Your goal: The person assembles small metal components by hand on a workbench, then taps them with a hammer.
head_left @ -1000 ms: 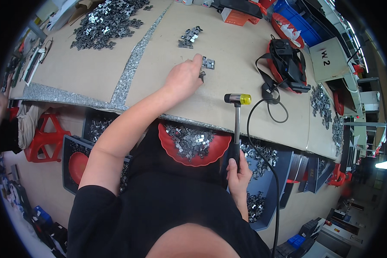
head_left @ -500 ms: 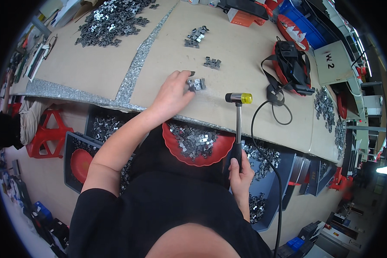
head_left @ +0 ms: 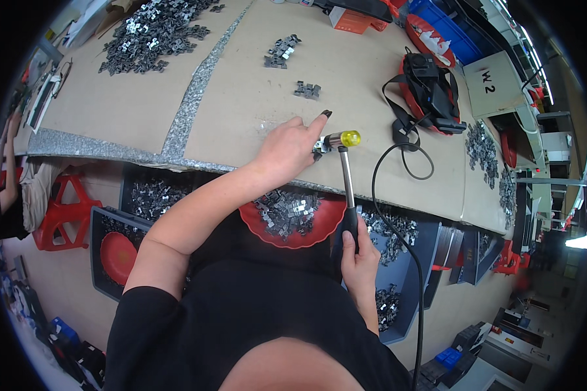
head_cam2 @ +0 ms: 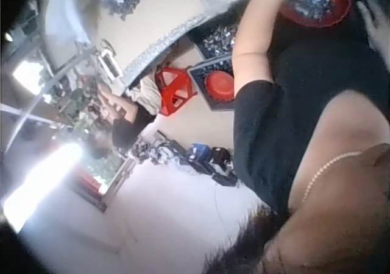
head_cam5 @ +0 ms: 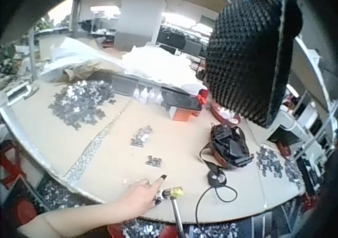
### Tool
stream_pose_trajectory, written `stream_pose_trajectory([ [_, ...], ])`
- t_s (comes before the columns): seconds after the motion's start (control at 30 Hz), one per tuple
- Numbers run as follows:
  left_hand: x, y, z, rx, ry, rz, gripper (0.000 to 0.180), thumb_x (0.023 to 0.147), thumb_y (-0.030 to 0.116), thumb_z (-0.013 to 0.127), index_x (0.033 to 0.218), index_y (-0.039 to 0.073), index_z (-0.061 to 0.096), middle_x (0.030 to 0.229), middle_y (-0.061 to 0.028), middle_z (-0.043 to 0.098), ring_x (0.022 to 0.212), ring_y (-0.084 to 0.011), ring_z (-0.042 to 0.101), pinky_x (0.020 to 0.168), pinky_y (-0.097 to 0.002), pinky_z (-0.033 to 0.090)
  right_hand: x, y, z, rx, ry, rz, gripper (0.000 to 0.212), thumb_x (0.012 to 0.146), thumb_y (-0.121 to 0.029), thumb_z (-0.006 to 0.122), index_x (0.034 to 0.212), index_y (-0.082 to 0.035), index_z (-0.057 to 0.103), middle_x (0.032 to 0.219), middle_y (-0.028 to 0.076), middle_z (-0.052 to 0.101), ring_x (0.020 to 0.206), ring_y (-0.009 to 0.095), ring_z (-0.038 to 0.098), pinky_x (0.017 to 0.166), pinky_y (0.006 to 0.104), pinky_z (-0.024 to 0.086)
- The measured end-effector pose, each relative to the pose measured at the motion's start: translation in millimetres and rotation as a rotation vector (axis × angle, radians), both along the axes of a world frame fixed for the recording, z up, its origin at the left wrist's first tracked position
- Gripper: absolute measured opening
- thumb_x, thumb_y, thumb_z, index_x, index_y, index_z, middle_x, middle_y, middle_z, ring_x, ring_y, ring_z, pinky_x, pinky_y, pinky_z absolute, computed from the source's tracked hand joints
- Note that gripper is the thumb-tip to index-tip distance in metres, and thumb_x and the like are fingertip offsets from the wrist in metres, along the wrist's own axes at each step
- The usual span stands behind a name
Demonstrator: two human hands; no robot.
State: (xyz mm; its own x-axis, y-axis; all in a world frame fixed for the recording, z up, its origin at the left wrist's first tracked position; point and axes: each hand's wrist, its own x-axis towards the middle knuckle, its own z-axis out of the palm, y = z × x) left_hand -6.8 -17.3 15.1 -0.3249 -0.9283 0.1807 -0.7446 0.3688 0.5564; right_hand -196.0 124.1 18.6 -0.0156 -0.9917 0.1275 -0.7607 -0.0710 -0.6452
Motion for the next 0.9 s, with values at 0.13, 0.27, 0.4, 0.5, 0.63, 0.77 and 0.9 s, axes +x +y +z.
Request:
stream_pose_trajectory([
  [0.13,-1.9,-2.9,-7.0,-0.045,0.044,-0.021,0.062,0.061,0.005,0.065,0.117,0.003,0.038,0.074,-0.011,0.056,0.081,-0.0264,0.053,0.067,-0.0365,0.045,1.9,-1.3,5.7,0.148,0.152,-0.04,0.033,0.084,-0.015,0.05,0.115,-0.006,0.047,0.081,0.019,0.06,0.07,0.032,0.061,0.059,0.0367,0.047],
  [0.27,-3.1,-2.2,-3.5,-0.057,0.041,-0.005,0.061,0.061,0.005,0.065,0.116,0.002,0.039,0.072,-0.0118,0.055,0.079,-0.0267,0.053,0.067,-0.0362,0.045,-1.4,-1.8,4.7,0.125,0.147,0.0,0.034,0.083,-0.012,0.05,0.116,-0.004,0.046,0.081,0.019,0.06,0.069,0.033,0.061,0.058,0.0368,0.047],
  [0.4,-2.9,-2.6,-3.3,-0.094,0.038,-0.012,0.061,0.06,0.005,0.064,0.116,0.0,0.039,0.072,-0.013,0.055,0.078,-0.0269,0.054,0.066,-0.0358,0.046,-1.6,2.8,15.1,-0.154,-0.039,0.001,0.035,0.082,-0.01,0.051,0.116,-0.001,0.044,0.08,0.019,0.06,0.069,0.033,0.06,0.058,0.0365,0.047],
  [0.5,-2.9,-2.0,-3.7,-0.091,0.057,-0.008,0.063,0.06,0.004,0.064,0.118,0.0,0.038,0.073,-0.0133,0.055,0.078,-0.0274,0.054,0.066,-0.0358,0.046,-0.4,0.4,6.8,-0.176,0.058,-0.011,0.034,0.082,-0.01,0.051,0.115,0.0,0.045,0.081,0.019,0.06,0.07,0.032,0.06,0.059,0.0349,0.047],
  [0.63,-3.9,-4.0,-3.5,-0.054,0.021,0.013,0.064,0.06,0.004,0.064,0.118,0.0,0.038,0.072,-0.0133,0.055,0.079,-0.0274,0.054,0.066,-0.0357,0.046,-3.3,-7.9,-2.5,0.109,0.022,0.001,0.033,0.084,-0.012,0.049,0.116,-0.005,0.046,0.084,0.017,0.06,0.072,0.032,0.061,0.061,0.0345,0.047],
  [0.77,-1.5,-2.1,-3.1,-0.064,0.055,-0.008,0.063,0.06,0.004,0.064,0.117,-0.001,0.038,0.074,-0.0137,0.055,0.079,-0.0282,0.054,0.067,-0.036,0.045,-0.2,1.6,5.3,0.015,-0.133,-0.074,0.032,0.085,-0.011,0.047,0.116,-0.003,0.046,0.066,0.009,0.057,0.056,0.019,0.057,0.052,0.0282,0.044],
  [0.9,2.4,-1.0,-8.7,-0.082,0.12,-0.047,0.063,0.061,0.004,0.063,0.118,0.002,0.038,0.077,-0.0159,0.053,0.078,-0.0309,0.053,0.066,-0.0378,0.045,-6.5,0.7,-4.3,-0.016,-0.228,-0.119,0.032,0.086,-0.01,0.047,0.116,0.0,0.045,0.059,0.003,0.051,0.05,0.007,0.047,0.048,0.0204,0.039],
])
